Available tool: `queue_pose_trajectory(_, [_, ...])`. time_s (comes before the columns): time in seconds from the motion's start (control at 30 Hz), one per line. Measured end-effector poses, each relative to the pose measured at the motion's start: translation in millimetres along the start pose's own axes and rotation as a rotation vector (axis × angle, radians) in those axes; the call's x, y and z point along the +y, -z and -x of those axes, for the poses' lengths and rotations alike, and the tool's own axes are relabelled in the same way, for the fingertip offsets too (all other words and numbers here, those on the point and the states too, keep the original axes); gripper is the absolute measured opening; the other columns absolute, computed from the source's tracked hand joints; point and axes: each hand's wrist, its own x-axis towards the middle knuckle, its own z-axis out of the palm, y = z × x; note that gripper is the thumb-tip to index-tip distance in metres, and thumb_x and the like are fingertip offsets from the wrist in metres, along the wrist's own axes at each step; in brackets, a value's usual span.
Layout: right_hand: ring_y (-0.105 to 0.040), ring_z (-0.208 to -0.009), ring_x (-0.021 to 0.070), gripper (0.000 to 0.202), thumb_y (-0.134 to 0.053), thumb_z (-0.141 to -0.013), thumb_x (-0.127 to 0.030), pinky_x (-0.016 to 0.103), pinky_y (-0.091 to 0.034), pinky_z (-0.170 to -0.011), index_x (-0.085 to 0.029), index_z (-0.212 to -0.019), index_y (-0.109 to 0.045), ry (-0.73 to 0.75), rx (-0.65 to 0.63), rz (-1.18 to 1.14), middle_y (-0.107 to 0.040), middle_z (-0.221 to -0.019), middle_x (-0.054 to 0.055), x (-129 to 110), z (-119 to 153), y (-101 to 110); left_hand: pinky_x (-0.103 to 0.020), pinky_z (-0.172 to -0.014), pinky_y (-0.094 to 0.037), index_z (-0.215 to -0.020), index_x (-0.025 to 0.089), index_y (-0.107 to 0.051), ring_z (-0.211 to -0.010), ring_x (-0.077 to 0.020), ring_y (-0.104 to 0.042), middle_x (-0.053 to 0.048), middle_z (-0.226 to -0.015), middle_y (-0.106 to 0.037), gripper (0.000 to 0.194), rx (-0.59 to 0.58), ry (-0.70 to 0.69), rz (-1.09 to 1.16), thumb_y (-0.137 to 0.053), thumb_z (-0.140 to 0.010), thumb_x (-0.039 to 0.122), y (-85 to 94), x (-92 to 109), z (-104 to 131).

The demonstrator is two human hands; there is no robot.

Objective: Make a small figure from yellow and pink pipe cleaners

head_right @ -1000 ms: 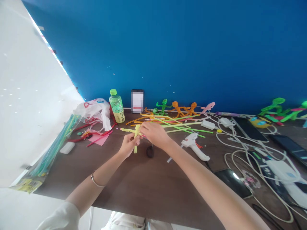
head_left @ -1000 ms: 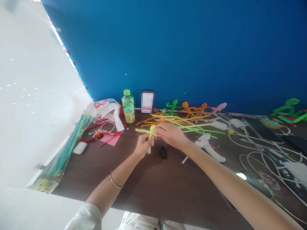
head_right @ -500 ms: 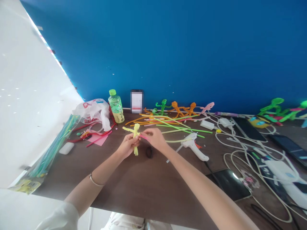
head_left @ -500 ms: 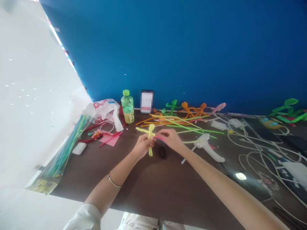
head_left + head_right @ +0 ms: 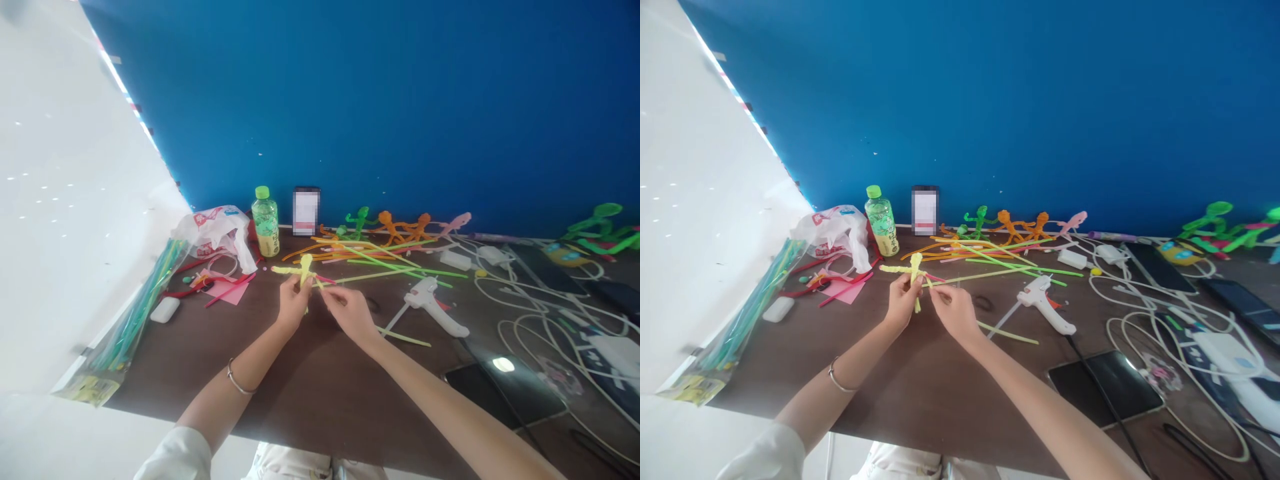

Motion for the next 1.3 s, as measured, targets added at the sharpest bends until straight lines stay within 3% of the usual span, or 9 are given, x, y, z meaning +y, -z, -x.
queue_pose_trajectory(0.3, [-0.051,-0.055,0.0111,0.027,-0.04,-0.085,-0.023,0.024,-0.026,-0.05,-0.02,-0.074,-0.065,0.382,0.071,0.657,-0.06,-0.062,0.001,-7.1,-6.3,15.8,-0.024,-0.05,-0.025,-0.048,0.017,-0.039,-0.05,-0.0088,-0.033,0.004,-0.05,-0.035,0.033,0.031,-0.164,-0.269,-0.054,-0.073,0.032,-0.2,3.3,0.1])
queue_pose_trajectory(0.4, [-0.051,-0.06,0.0123,0.028,-0.039,-0.086,-0.022,0.025,-0.027,-0.054,-0.02,-0.078,-0.065,0.532,0.039,0.752,-0.058,-0.062,0.002,-6.9,-18.5,28.7,-0.024,-0.049,-0.023,-0.048,0.017,-0.038,-0.049,-0.0088,-0.03,0.005,-0.049,-0.031,0.034,-0.003,-0.185,-0.319,-0.053,-0.074,0.032,-0.6,3.3,0.0])
queue_pose_trajectory(0.5, [-0.051,-0.063,0.0124,0.028,-0.04,-0.086,-0.024,0.024,-0.029,-0.055,-0.021,-0.077,-0.066,0.575,0.024,0.704,-0.06,-0.065,0.002,-4.8,-31.9,38.6,-0.024,-0.049,-0.022,-0.05,0.016,-0.041,-0.05,-0.0082,-0.029,0.004,-0.05,-0.032,0.031,-0.046,-0.157,-0.297,-0.054,-0.074,0.032,0.2,0.7,-0.7])
queue_pose_trajectory(0.6, [-0.056,-0.07,0.0134,0.023,-0.045,-0.084,-0.026,0.023,-0.034,-0.058,-0.024,-0.079,-0.067,0.484,0.019,0.535,-0.065,-0.076,0.001,1.0,-43.2,41.3,-0.024,-0.049,-0.023,-0.054,0.015,-0.047,-0.049,-0.0075,-0.032,0.004,-0.051,-0.036,0.03,-0.132,-0.065,-0.17,-0.057,-0.072,0.036,1.5,-0.8,-1.4])
queue_pose_trajectory(0.7, [-0.059,-0.078,0.0163,0.019,-0.049,-0.081,-0.029,0.025,-0.041,-0.064,-0.024,-0.079,-0.068,0.313,-0.004,0.293,-0.068,-0.088,0.001,9.1,-49.3,37.6,-0.023,-0.047,-0.023,-0.063,0.013,-0.054,-0.046,-0.006,-0.032,0.005,-0.049,-0.036,0.027,-0.254,0.092,0.126,-0.061,-0.069,0.039,0.8,2.9,-1.1])
queue_pose_trajectory(0.83, [-0.061,-0.072,0.0184,0.024,-0.051,-0.076,-0.034,0.027,-0.044,-0.065,-0.018,-0.076,-0.069,0.104,-0.095,-0.016,-0.069,-0.079,0.004,17.7,-45.7,26.2,-0.02,-0.044,-0.021,-0.065,0.012,-0.055,-0.043,-0.003,-0.027,0.006,-0.049,-0.033,0.026,-0.301,0.257,0.484,-0.067,-0.064,0.035,-2.5,12.9,0.9])
queue_pose_trajectory(1.03, [-0.056,-0.063,0.0163,0.024,-0.055,-0.069,-0.035,0.025,-0.04,-0.057,-0.016,-0.075,-0.069,-0.09,-0.072,-0.264,-0.067,-0.068,0.002,15.1,-27.6,7.7,-0.019,-0.041,-0.018,-0.064,0.011,-0.053,-0.043,-0.0013,-0.023,0.004,-0.053,-0.039,0.031,-0.223,0.329,0.562,-0.066,-0.065,0.039,-5.6,16.5,2.0])
queue_pose_trajectory(1.17, [-0.037,-0.042,0.0086,0.029,-0.051,-0.071,-0.039,0.022,-0.028,-0.043,-0.014,-0.065,-0.065,-0.216,-0.086,-0.363,-0.043,-0.042,-0.005,7.3,-17.1,0.6,-0.018,-0.04,-0.02,-0.058,0.012,-0.049,-0.04,-0.0012,-0.025,0.008,-0.045,-0.03,0.032,-0.12,0.296,0.51,-0.07,-0.061,0.036,-7.3,13.4,1.2])
queue_pose_trajectory(1.3, [-0.029,-0.04,0.0076,0.032,-0.045,-0.076,-0.04,0.022,-0.023,-0.041,-0.014,-0.065,-0.061,-0.213,-0.164,-0.333,-0.033,-0.042,-0.006,1.3,-10.8,-1.3,-0.018,-0.045,-0.031,-0.061,0.013,-0.05,-0.042,-0.0024,-0.034,0.007,-0.049,-0.04,0.031,-0.045,0.256,0.428,-0.069,-0.062,0.038,-7.6,9.8,0.8])
